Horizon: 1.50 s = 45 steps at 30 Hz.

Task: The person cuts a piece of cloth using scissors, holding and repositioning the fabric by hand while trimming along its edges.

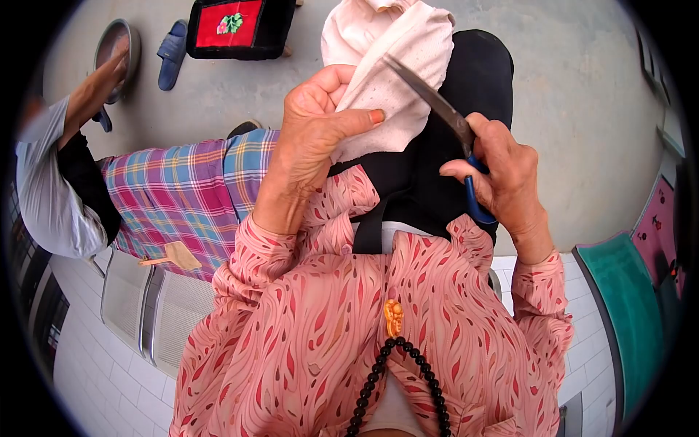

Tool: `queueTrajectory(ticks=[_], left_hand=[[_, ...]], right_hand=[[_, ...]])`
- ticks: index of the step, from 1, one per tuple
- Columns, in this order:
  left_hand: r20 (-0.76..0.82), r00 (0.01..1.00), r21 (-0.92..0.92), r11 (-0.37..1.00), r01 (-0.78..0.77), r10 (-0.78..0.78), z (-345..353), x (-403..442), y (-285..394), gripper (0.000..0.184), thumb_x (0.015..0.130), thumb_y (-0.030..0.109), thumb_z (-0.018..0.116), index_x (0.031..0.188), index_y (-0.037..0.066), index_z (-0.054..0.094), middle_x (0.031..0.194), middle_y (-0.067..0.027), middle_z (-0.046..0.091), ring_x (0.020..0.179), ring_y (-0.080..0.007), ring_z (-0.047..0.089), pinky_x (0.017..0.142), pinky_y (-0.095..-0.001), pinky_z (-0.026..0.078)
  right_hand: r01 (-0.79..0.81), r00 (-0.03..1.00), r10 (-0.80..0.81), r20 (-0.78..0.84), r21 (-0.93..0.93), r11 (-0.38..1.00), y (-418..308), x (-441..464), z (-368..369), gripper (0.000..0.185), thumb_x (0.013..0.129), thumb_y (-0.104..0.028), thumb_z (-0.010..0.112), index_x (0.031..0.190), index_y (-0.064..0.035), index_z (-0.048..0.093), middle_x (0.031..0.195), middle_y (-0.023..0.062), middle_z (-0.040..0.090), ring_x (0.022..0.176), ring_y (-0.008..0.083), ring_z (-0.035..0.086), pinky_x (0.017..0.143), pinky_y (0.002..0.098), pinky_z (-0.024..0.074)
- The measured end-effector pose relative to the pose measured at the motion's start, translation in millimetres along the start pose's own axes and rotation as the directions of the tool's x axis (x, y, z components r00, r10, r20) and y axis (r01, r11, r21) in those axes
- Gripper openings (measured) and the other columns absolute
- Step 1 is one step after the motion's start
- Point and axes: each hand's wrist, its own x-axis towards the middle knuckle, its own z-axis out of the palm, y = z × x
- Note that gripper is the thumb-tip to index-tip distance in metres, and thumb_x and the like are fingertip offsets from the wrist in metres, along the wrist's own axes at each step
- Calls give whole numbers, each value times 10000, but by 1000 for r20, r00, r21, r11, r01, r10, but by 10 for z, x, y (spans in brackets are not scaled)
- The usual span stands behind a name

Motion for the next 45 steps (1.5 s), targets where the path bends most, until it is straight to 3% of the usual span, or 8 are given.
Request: queueTrajectory(ticks=[3,6,9,15,21,45], left_hand=[[-4,999,-34,998,-54,54,7,15,-18,379,736,-80,649,1099,-51,547,989,-130,654,877,-153,646,811,-268,517],[-29,999,-103,994,-39,36,-34,13,-12,281,787,-81,599,1065,-61,563,999,-140,662,874,-143,648,790,-248,516],[-46,998,-99,993,-57,52,-61,-6,-12,233,812,-68,570,1045,-64,569,990,-135,663,860,-137,645,782,-237,508],[-106,988,-62,991,-118,111,-60,-23,-16,236,804,-87,573,1039,-70,568,963,-130,666,836,-133,644,764,-229,508],[-82,992,-140,984,-110,99,-46,-28,0,247,801,-93,577,1047,-82,556,963,-146,666,838,-151,654,761,-249,532],[-65,992,-107,988,-112,105,7,-54,52,320,759,-143,599,1069,-100,532,973,-169,664,850,-163,663,773,-254,543]], right_hand=[[-65,994,79,-75,182,981,10,-10,27,570,670,-392,750,1083,-58,545,682,76,481,542,239,517,467,332,418],[-98,990,113,-81,165,981,41,-33,30,572,672,-390,751,1091,-60,543,696,74,482,565,239,516,473,338,416],[-35,999,35,-25,17,999,11,-24,-11,575,676,-400,741,1096,-61,544,715,69,482,579,232,521,470,333,415],[16,1000,-14,24,-87,996,-63,14,15,559,690,-439,708,1082,-71,553,731,55,471,577,220,519,477,322,415],[85,996,-76,53,-192,978,-58,54,36,551,710,-476,674,1076,-80,561,739,51,435,555,208,493,486,313,411],[164,986,-163,27,-269,949,-41,106,-39,604,624,-408,751,1100,-92,556,687,33,438,541,184,495,469,291,406]])
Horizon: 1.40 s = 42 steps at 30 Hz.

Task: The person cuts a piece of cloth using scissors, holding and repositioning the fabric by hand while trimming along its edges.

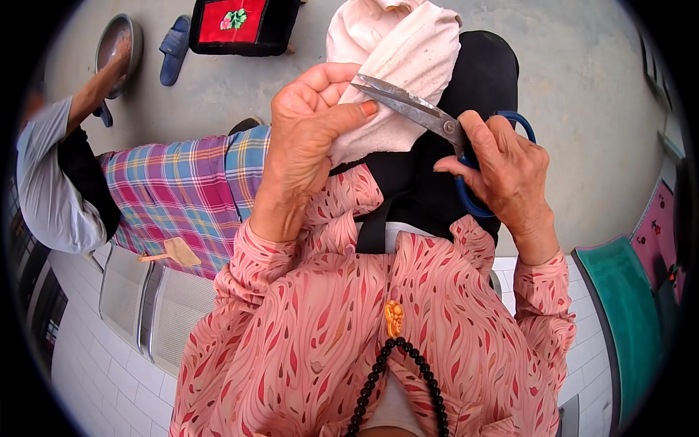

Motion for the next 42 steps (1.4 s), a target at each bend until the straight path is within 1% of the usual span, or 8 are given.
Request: queueTrajectory(ticks=[3,9,15,21,33,36,40,42], left_hand=[[15,1000,18,1000,26,-26,-31,2,-8,379,757,-122,622,1122,-79,527,1015,-172,655,908,-192,657,813,-296,540],[-38,999,3,1000,8,-8,28,21,1,328,757,-130,603,1075,-92,533,988,-172,662,849,-169,664,769,-267,547],[-40,999,-15,999,33,-34,15,25,-13,318,768,-124,590,1079,-89,535,989,-170,663,848,-170,662,768,-266,543],[-35,999,0,1000,21,-21,25,16,1,300,770,-128,590,1064,-84,550,988,-161,663,854,-155,656,772,-249,534],[-47,999,-21,1000,15,-16,36,6,-4,297,765,-124,601,1055,-78,554,967,-152,667,824,-154,658,749,-256,543],[-36,998,0,999,50,-50,56,2,48,338,748,-129,605,1077,-89,543,1008,-165,656,889,-178,652,801,-282,534],[-70,997,31,999,35,-33,47,-20,-8,351,739,-115,622,1074,-28,563,999,-100,647,868,-160,645,769,-266,537],[-93,996,53,999,-9,14,81,-57,-2,362,728,-106,635,1066,6,570,986,-60,628,865,-152,636,760,-265,543]], right_hand=[[-17,1000,17,7,37,999,0,-41,38,622,618,-404,760,1102,-74,551,698,36,453,530,182,482,464,280,401],[-224,962,268,-50,418,881,-3,-41,46,568,670,-385,743,1101,-74,543,729,77,481,573,232,519,477,336,423],[-148,989,147,14,166,975,-33,-39,6,570,686,-425,717,1102,-76,544,733,66,466,586,226,518,486,321,413],[-101,995,101,-2,64,993,-38,-23,69,563,704,-478,676,1086,-81,557,736,50,438,561,204,492,481,312,407],[-78,997,78,0,13,997,-24,-16,42,522,690,-455,692,1055,-102,569,701,38,400,512,187,471,450,301,394],[-74,997,74,-13,31,997,-18,-17,39,503,685,-439,701,1038,-105,567,696,42,404,511,196,482,453,304,401],[-67,998,68,-17,66,996,-64,-6,8,469,713,-431,687,1006,-89,555,705,55,433,533,224,507,463,319,412],[-110,994,112,-11,145,983,-104,-56,12,497,749,-490,642,1026,-86,557,711,55,457,548,232,521,460,335,402]])
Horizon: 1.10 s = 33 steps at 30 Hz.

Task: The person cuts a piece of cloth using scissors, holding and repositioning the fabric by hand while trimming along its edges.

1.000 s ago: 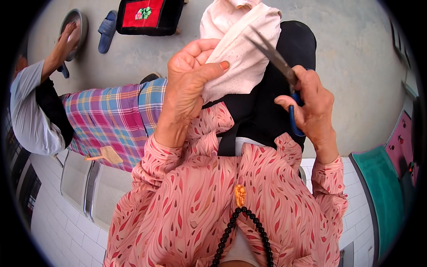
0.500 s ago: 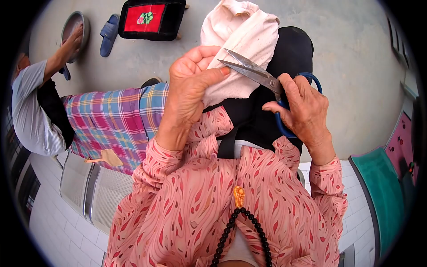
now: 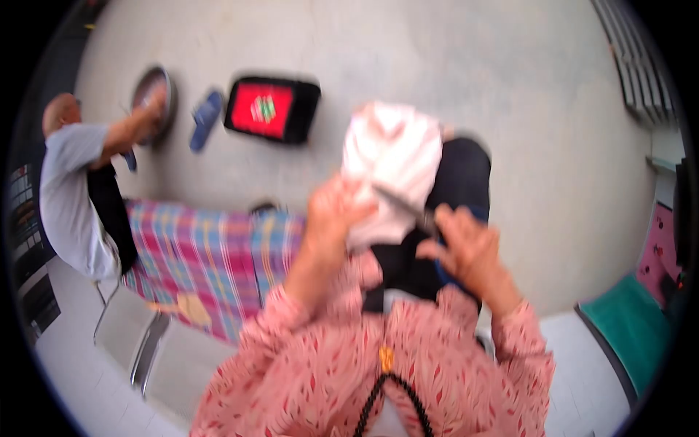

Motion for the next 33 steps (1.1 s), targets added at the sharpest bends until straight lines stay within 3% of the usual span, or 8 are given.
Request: queueTrajectory(ticks=[4,8,16,23,25,26,28,33], left_hand=[[-14,998,-20,998,64,-65,-31,16,-74,348,744,-116,631,1072,-18,569,1019,-73,628,893,-163,631,793,-282,538],[109,992,-36,997,64,-60,-15,71,-32,328,758,-136,626,1065,-47,554,1019,-123,651,906,-165,634,817,-279,520],[119,990,7,997,74,-74,6,-17,-69,365,745,-125,646,1088,-82,529,1020,-154,649,900,-187,643,833,-295,520],[152,959,32,971,236,-238,-143,16,-142,253,797,-47,622,1046,-80,591,1053,-156,639,918,-202,643,828,-292,519],[131,949,1,957,290,-287,-198,6,-189,235,806,-31,612,1038,-71,611,1056,-144,640,941,-206,637,831,-297,517],[184,973,44,990,133,-139,-202,-31,-200,284,802,-17,607,1083,-60,604,1082,-127,631,982,-209,619,848,-306,509],[146,978,-35,988,154,-147,-179,-50,-203,367,806,-7,614,1166,-37,552,1099,-128,626,972,-232,627,835,-356,528],[156,963,-99,967,235,-218,-48,-81,-69,377,802,-9,590,1168,-91,544,1081,-174,631,937,-227,647,836,-316,531]], right_hand=[[-81,996,83,-7,185,979,-4,-126,128,535,741,-509,663,1046,-81,561,704,80,505,528,278,558,444,379,413],[-106,994,102,37,133,985,-101,-70,-51,473,708,-410,741,995,-93,537,703,90,520,558,303,571,454,386,424],[15,997,-4,-75,149,989,-16,-193,73,518,735,-491,702,979,-55,569,636,112,561,500,291,597,402,373,455],[-132,948,262,-183,522,842,-2,-272,-39,450,725,-232,780,1049,-18,553,681,120,595,578,261,608,537,323,489],[-117,917,319,-241,602,790,66,-312,23,369,739,-113,727,1049,-19,549,661,106,565,576,233,592,557,317,472],[-144,904,360,-232,628,765,70,-352,24,347,741,-75,705,1047,-21,549,660,104,560,577,215,587,561,311,470],[-168,884,418,-209,693,701,99,-403,45,333,754,-23,643,1072,-24,541,654,84,534,565,174,552,559,296,461],[-147,922,318,-223,558,817,119,-382,-108,415,743,-5,616,1146,3,518,778,58,543,631,135,517,587,253,432]])
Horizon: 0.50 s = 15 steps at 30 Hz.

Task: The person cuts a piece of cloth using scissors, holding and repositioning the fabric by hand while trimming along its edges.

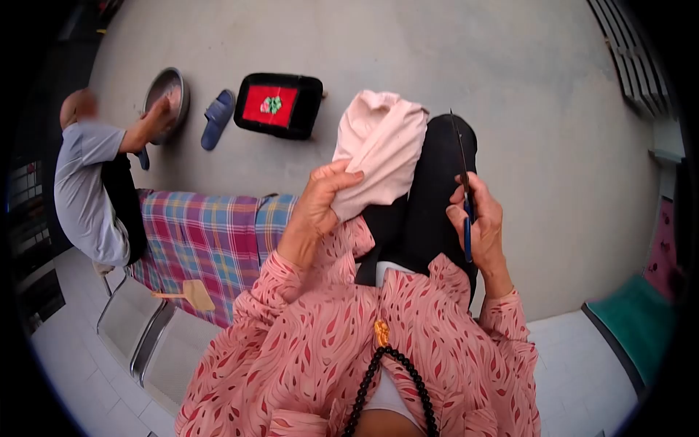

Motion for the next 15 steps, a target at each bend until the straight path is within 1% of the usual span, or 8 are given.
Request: queueTrajectory(ticks=[3,4,7,8,11,12,15], left_hand=[[21,1000,-18,1000,3,-3,-4,-7,-2,388,800,-8,591,1172,-106,538,1084,-176,632,943,-223,645,856,-305,516],[24,1000,-28,1000,7,-7,-2,-4,8,395,802,-8,590,1177,-114,531,1082,-180,632,942,-223,646,867,-294,504],[37,999,-40,999,18,-17,-52,11,22,386,804,-10,587,1171,-117,533,1075,-184,634,941,-221,645,864,-299,506],[52,998,-54,998,21,-18,-45,8,33,372,806,-12,584,1160,-117,538,1067,-184,636,936,-221,647,859,-302,509],[56,998,-83,996,10,-6,-26,9,31,366,810,-22,580,1164,-113,551,1047,-169,643,920,-209,648,833,-286,518],[58,998,-68,998,-2,6,-10,-3,34,360,810,-21,580,1157,-112,555,1039,-169,644,913,-208,650,829,-285,519],[62,997,-26,999,-37,39,11,-22,24,341,806,-21,586,1134,-111,568,1016,-165,649,895,-203,654,822,-284,523]], right_hand=[[46,998,-43,43,-79,996,5,-10,40,522,694,-75,745,1154,-7,509,742,82,512,582,185,490,545,288,426],[72,996,-66,57,-118,990,-6,3,59,525,684,-141,778,1127,-24,521,736,77,495,576,199,482,516,296,416],[99,983,-60,172,-231,968,-21,-6,85,511,676,-205,790,1090,-43,538,744,69,492,575,212,488,492,306,412],[150,978,-102,182,-273,950,-43,14,106,509,673,-287,778,1065,-56,550,732,63,480,571,226,498,480,322,412],[230,948,-116,296,-386,894,-37,30,136,523,676,-339,760,1068,-61,555,721,62,467,572,223,512,480,329,413],[265,940,-139,310,-411,873,-41,34,150,536,686,-393,732,1070,-60,559,723,61,453,565,223,508,475,327,410],[317,925,-174,337,-437,841,-61,81,172,536,699,-408,719,1071,-55,563,732,60,448,555,222,500,473,321,410]])
